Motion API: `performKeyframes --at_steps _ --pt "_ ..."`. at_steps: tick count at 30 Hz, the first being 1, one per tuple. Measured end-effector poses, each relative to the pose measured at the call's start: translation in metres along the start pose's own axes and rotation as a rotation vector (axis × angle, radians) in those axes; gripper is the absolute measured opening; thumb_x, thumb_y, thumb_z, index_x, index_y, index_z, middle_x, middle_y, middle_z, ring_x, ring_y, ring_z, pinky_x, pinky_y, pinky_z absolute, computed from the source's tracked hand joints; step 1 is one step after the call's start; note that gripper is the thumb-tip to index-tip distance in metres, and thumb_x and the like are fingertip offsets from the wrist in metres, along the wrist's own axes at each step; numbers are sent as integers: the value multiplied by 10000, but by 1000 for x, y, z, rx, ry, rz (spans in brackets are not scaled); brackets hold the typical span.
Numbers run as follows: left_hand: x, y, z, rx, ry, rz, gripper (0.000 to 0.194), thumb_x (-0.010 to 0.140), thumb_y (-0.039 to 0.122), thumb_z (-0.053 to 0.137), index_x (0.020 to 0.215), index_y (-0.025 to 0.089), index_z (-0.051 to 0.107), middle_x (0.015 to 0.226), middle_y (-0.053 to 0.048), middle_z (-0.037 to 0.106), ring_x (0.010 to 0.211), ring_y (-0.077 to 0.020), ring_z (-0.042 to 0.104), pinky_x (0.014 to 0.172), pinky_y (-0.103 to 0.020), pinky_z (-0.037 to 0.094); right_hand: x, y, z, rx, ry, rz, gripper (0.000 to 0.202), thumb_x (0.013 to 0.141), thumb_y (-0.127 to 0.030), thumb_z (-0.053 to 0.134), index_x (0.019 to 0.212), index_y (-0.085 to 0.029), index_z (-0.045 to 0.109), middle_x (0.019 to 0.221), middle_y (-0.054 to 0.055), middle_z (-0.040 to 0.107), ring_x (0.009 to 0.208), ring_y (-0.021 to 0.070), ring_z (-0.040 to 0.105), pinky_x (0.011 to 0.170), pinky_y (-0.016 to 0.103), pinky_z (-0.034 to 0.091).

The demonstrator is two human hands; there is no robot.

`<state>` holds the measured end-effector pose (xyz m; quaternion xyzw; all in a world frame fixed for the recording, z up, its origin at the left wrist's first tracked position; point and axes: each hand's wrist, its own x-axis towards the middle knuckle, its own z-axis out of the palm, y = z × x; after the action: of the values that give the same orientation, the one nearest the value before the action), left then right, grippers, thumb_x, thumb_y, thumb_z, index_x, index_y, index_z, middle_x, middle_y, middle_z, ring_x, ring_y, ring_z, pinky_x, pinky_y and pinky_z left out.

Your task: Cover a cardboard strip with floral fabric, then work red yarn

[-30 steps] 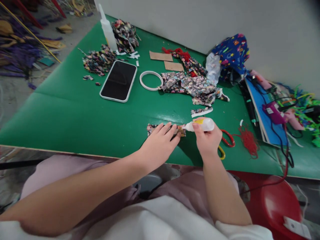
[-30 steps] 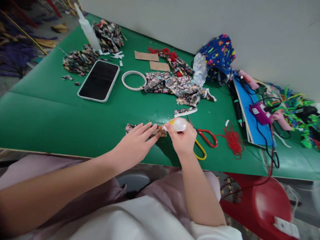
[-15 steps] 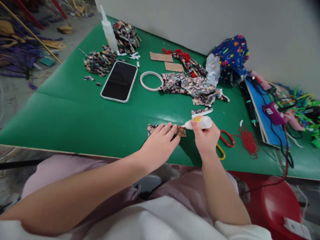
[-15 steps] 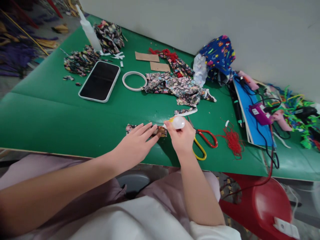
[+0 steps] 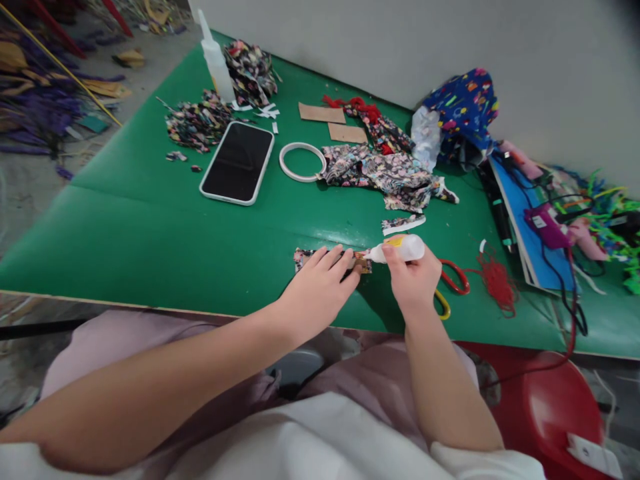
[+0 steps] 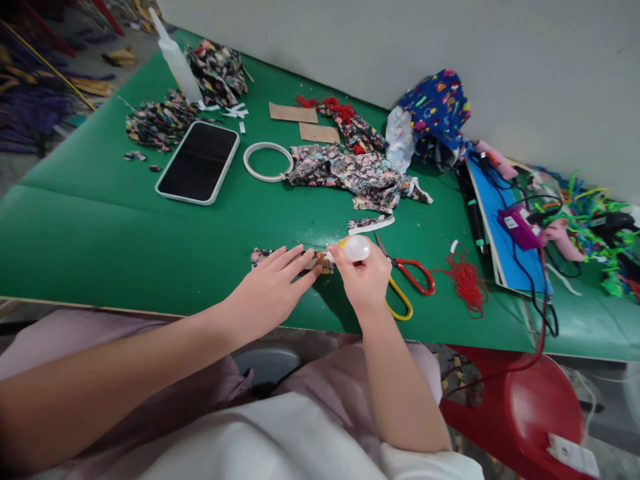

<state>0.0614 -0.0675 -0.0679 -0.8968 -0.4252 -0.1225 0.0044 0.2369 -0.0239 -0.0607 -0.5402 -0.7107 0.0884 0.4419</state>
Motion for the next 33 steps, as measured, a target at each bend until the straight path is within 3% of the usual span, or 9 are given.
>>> performKeyframes --at_steps 29,33 --pt "-1 -1 1 -7 -21 1 418 867 153 395 1276 135 478 1318 -141 499 1220 -295 448 1008 -451 355 -9 -2 -13 42 -61 -6 172 732 -355 648 706 -187 629 665 0 676 588 136 626 588 259 519" --pt "0 -1 -1 -12 -41 -6 427 862 144 400 1284 139 468 1322 -130 498 1228 -289 442 1010 -442 359 -11 -1 -14 49 -21 11 185 733 -371 641 720 -187 633 686 12 685 599 150 633 600 279 527"
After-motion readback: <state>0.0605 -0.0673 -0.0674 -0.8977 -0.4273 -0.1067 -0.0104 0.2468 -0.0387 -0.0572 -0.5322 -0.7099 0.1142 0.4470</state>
